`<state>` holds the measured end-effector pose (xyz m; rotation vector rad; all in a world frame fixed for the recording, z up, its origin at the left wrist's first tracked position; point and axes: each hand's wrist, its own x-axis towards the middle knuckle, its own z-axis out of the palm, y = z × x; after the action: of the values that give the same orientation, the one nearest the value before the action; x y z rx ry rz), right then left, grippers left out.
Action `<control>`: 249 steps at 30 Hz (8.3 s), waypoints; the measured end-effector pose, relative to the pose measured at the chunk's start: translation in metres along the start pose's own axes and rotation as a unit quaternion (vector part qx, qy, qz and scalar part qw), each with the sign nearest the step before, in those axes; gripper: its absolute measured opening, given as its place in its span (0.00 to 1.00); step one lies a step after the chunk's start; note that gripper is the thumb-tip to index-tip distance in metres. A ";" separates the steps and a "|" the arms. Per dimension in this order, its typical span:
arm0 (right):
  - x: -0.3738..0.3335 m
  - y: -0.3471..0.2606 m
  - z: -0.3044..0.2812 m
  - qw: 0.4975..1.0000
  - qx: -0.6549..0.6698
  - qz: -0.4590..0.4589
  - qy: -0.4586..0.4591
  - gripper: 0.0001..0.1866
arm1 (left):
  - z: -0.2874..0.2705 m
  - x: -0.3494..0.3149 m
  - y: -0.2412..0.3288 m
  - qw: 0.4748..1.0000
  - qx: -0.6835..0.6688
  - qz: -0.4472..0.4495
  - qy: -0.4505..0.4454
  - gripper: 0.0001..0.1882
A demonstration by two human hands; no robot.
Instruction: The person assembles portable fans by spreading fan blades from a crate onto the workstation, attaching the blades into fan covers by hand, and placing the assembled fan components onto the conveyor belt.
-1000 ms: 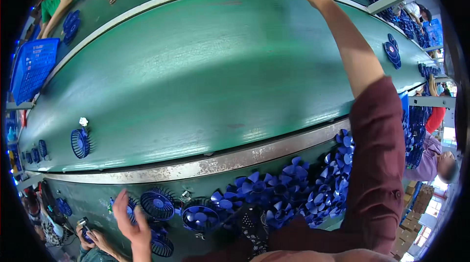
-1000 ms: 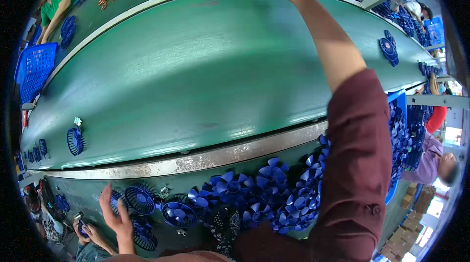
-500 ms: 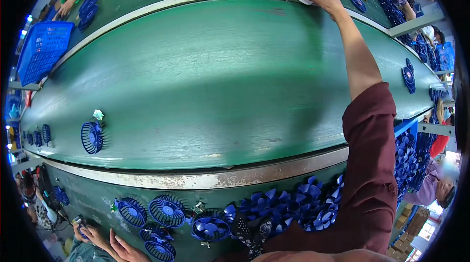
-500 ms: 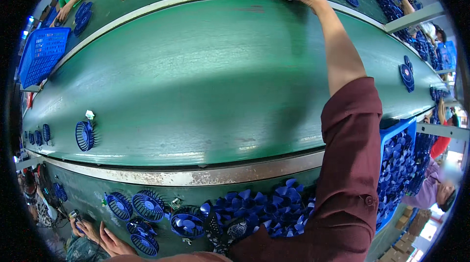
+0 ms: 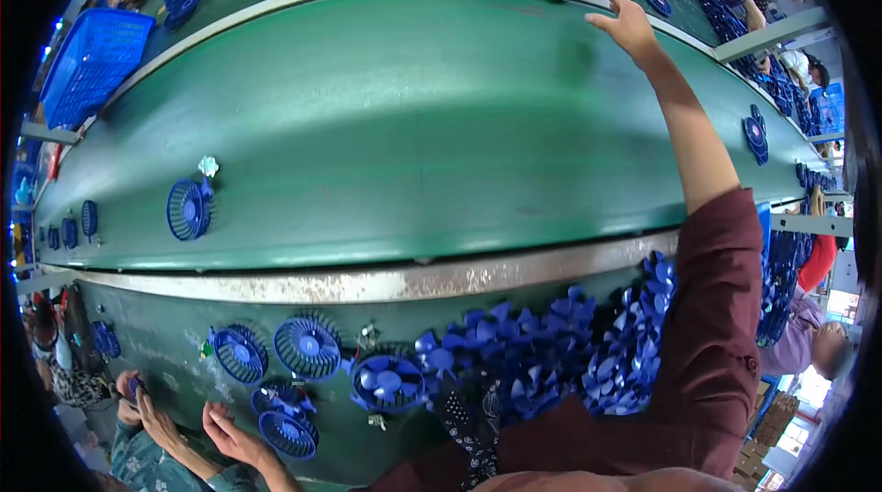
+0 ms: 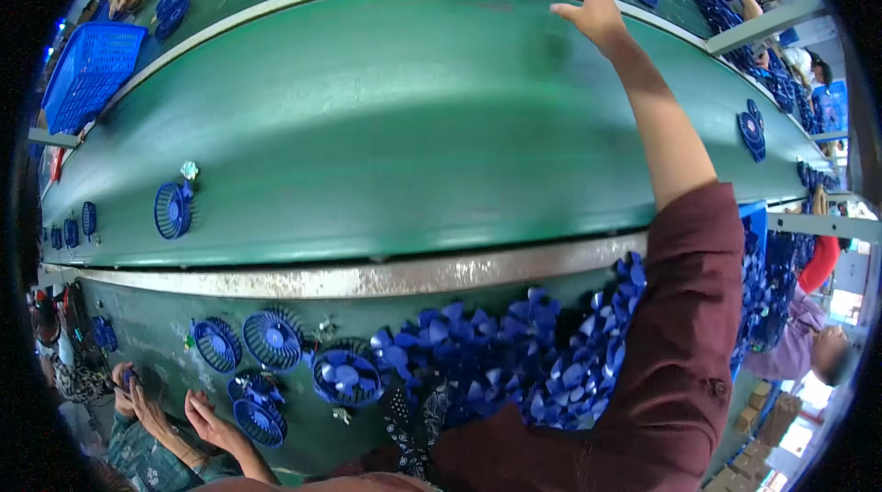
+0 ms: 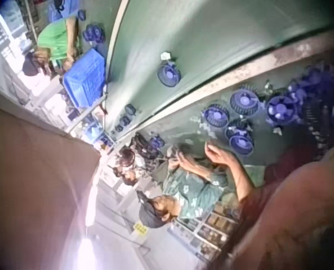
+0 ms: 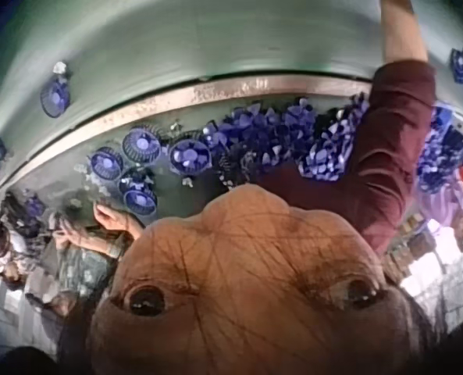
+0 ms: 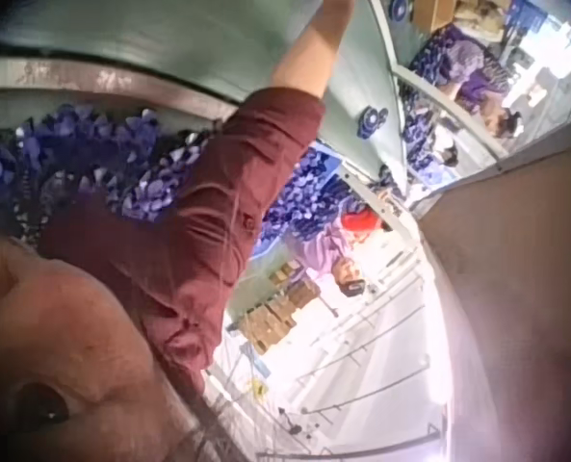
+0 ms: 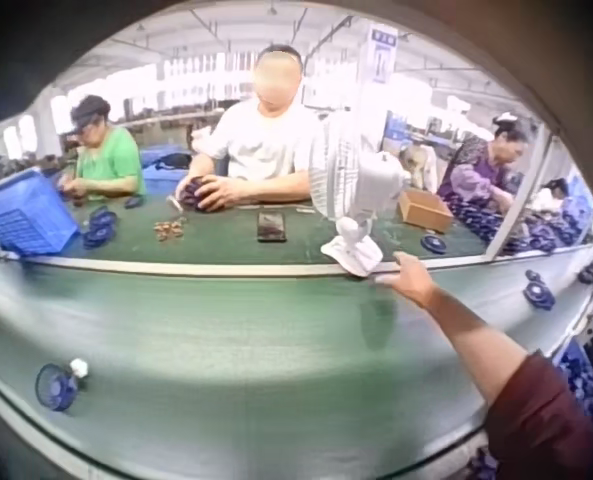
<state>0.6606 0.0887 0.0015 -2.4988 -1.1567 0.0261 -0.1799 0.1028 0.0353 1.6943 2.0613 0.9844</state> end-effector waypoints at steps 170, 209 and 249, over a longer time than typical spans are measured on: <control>-0.445 -0.263 -0.001 0.972 0.066 -0.203 -0.099 0.16 | 0.134 -0.073 0.169 0.573 0.150 0.692 -0.412 0.05; -0.504 -0.265 -0.085 0.933 0.261 -0.199 0.152 0.20 | 0.063 -0.142 0.135 0.628 -0.477 -0.121 -0.603 0.12; -0.538 -0.296 -0.065 0.919 0.275 -0.262 0.107 0.22 | 0.042 -0.148 0.135 0.664 -0.459 -0.145 -0.572 0.14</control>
<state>0.1008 -0.1560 0.0889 -1.6129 -1.4448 -0.0581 -0.0148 -0.0146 0.0667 0.8814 0.6767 0.4199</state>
